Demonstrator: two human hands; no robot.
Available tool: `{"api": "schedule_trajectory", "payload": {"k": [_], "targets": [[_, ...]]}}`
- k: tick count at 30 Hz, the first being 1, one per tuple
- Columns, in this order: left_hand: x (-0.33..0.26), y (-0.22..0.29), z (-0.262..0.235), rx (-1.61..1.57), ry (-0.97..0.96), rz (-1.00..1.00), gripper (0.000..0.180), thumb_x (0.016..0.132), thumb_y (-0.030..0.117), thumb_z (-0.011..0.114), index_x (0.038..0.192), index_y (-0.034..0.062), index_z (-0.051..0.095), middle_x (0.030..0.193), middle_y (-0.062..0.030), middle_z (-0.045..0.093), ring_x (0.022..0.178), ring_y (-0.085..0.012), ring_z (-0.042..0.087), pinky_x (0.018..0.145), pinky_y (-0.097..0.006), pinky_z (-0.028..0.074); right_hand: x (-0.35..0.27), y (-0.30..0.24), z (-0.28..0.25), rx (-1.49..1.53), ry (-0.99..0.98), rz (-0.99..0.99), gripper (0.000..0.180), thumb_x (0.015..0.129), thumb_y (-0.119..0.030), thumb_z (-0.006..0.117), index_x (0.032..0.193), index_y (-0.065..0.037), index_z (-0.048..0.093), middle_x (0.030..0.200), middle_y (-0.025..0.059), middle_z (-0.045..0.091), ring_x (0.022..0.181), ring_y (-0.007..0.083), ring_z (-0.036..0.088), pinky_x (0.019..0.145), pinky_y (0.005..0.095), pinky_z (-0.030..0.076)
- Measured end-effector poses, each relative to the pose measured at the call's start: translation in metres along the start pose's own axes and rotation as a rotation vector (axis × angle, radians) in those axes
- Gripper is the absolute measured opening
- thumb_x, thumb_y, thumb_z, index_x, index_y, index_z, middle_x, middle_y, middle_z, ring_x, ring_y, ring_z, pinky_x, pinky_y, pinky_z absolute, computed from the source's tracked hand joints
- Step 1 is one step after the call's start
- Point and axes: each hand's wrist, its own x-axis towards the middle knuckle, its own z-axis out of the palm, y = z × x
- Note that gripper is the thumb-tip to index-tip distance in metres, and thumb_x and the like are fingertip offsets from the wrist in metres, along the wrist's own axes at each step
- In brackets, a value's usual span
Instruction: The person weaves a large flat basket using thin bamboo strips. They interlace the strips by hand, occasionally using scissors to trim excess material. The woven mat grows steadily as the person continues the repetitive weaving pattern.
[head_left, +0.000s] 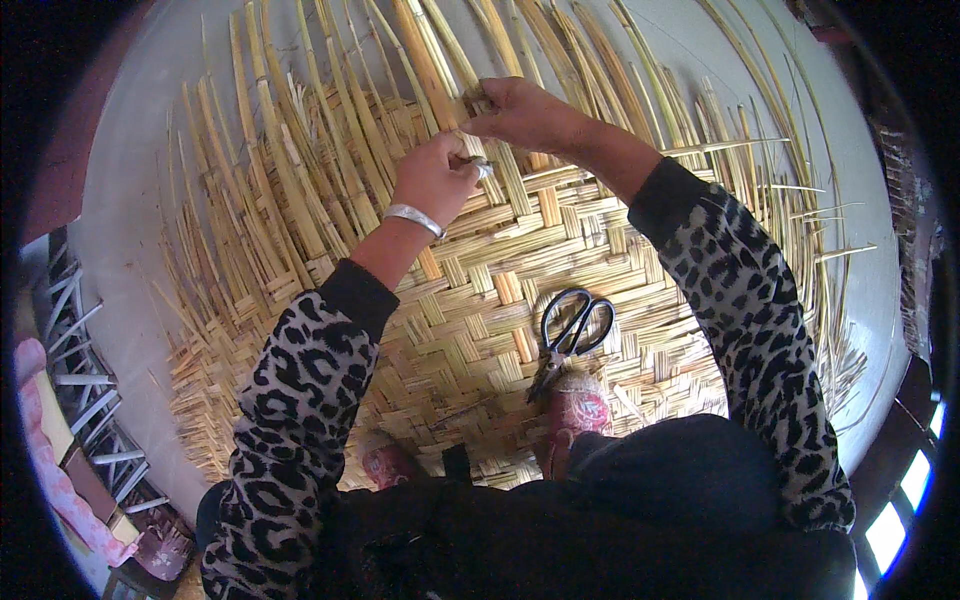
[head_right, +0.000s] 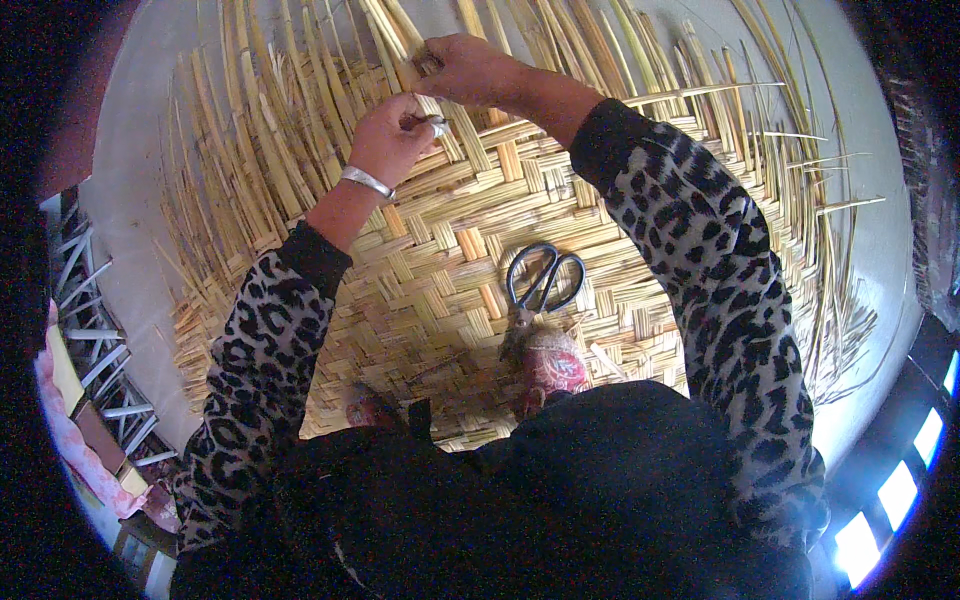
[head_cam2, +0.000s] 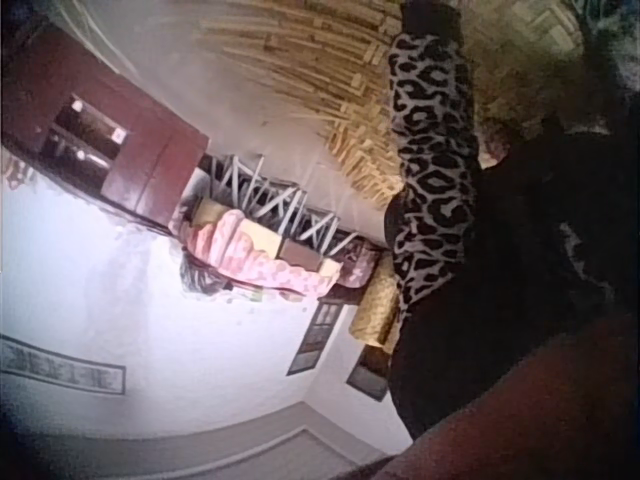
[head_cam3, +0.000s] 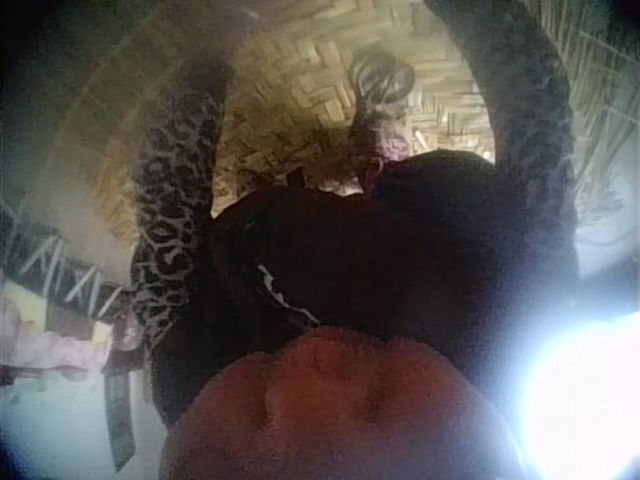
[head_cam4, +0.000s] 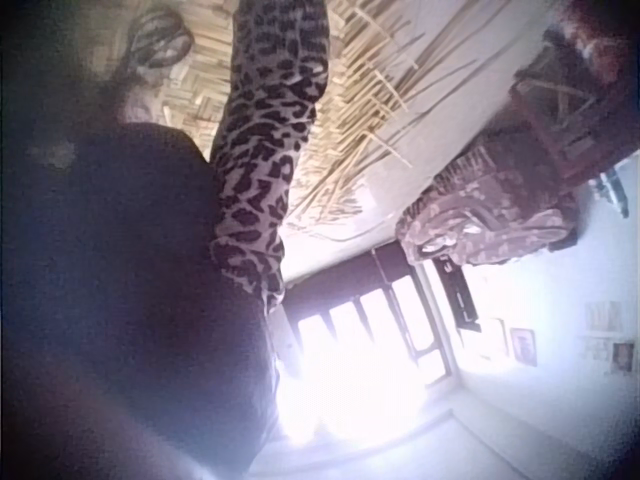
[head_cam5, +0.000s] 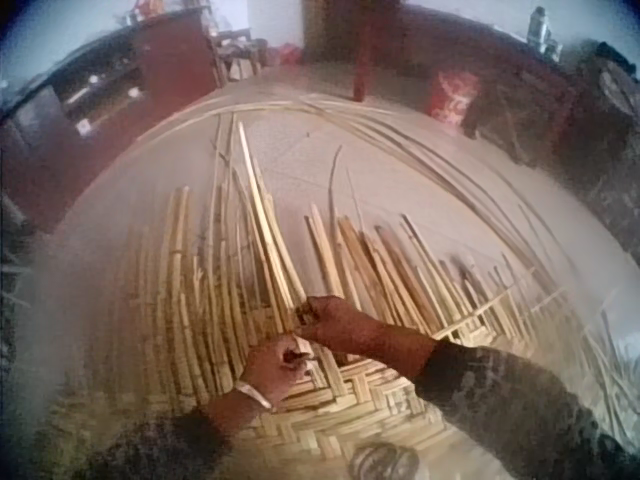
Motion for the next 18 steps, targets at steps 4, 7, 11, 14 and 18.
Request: {"api": "schedule_trajectory", "payload": {"k": [4,7,11,14,18], "targets": [[0.011,0.009,0.009,0.416,0.016,0.006,0.021,0.076,0.018,0.070,0.087,0.0011,0.063,0.088,-0.0218,0.066,0.084,-0.0370,0.065,0.077,-0.042,0.051,-0.002,0.007,-0.002,0.114,0.067,0.056,0.044,0.081,-0.034,0.069,0.108,0.001,0.063,0.085,0.0141,0.067,0.071,0.0198,0.065,0.068,0.0356,0.053],[0.015,0.012,0.017,0.451,0.127,0.110,0.026,0.073,0.024,0.076,0.081,0.0032,0.064,0.074,-0.0161,0.066,0.071,-0.0327,0.066,0.067,-0.041,0.052,-0.001,0.016,-0.006,0.068,0.079,0.109,0.043,0.081,-0.035,0.068,0.108,-0.001,0.064,0.085,0.0147,0.068,0.070,0.0231,0.068,0.067,0.0369,0.054],[0.011,0.007,0.016,0.387,0.145,-0.011,0.025,0.072,0.022,0.078,0.080,0.0031,0.065,0.073,-0.0126,0.068,0.070,-0.0280,0.067,0.066,-0.039,0.052,-0.017,0.021,-0.011,-0.068,0.060,0.058,0.037,0.082,-0.032,0.065,0.105,-0.003,0.065,0.088,0.0162,0.069,0.078,0.0293,0.068,0.072,0.0405,0.054],[0.020,0.006,0.004,0.052,-0.075,-0.218,0.022,0.073,0.017,0.074,0.083,-0.0017,0.066,0.068,-0.0112,0.066,0.060,-0.0214,0.065,0.056,-0.034,0.051,-0.053,0.019,-0.021,-0.286,0.076,-0.063,0.031,0.082,-0.029,0.061,0.101,-0.005,0.065,0.093,0.0184,0.068,0.088,0.0367,0.065,0.080,0.0457,0.051],[0.016,0.004,-0.011,-0.309,-0.334,-0.280,0.017,0.076,0.011,0.070,0.082,-0.0049,0.067,0.063,-0.0057,0.062,0.052,-0.0113,0.057,0.046,-0.027,0.044,-0.082,0.011,-0.031,-0.567,-0.035,0.081,0.033,0.087,-0.037,0.057,0.105,-0.011,0.066,0.094,0.0172,0.067,0.090,0.0359,0.065,0.081,0.0489,0.050]]}}
